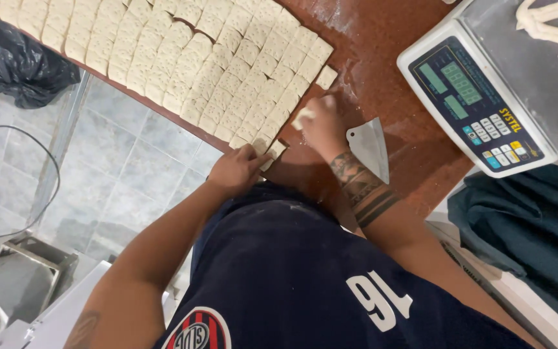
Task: Cutting dough into small pieces and checking the oven in a bakery
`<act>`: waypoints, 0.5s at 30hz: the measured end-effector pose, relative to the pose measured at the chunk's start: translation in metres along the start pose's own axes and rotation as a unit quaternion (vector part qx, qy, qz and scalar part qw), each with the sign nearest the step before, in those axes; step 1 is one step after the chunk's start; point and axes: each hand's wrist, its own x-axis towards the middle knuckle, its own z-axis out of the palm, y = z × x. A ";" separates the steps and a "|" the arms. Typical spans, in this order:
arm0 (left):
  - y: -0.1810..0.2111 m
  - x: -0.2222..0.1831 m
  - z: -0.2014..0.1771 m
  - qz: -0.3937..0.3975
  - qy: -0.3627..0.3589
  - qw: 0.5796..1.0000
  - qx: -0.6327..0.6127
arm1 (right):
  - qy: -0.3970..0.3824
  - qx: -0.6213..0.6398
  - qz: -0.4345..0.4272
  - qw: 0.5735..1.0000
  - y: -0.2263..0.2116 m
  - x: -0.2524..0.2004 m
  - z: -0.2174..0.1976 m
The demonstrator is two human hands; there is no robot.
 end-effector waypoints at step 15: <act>-0.025 0.064 0.073 0.126 0.086 0.985 0.082 | -0.047 0.554 0.209 0.805 0.009 -0.083 -0.046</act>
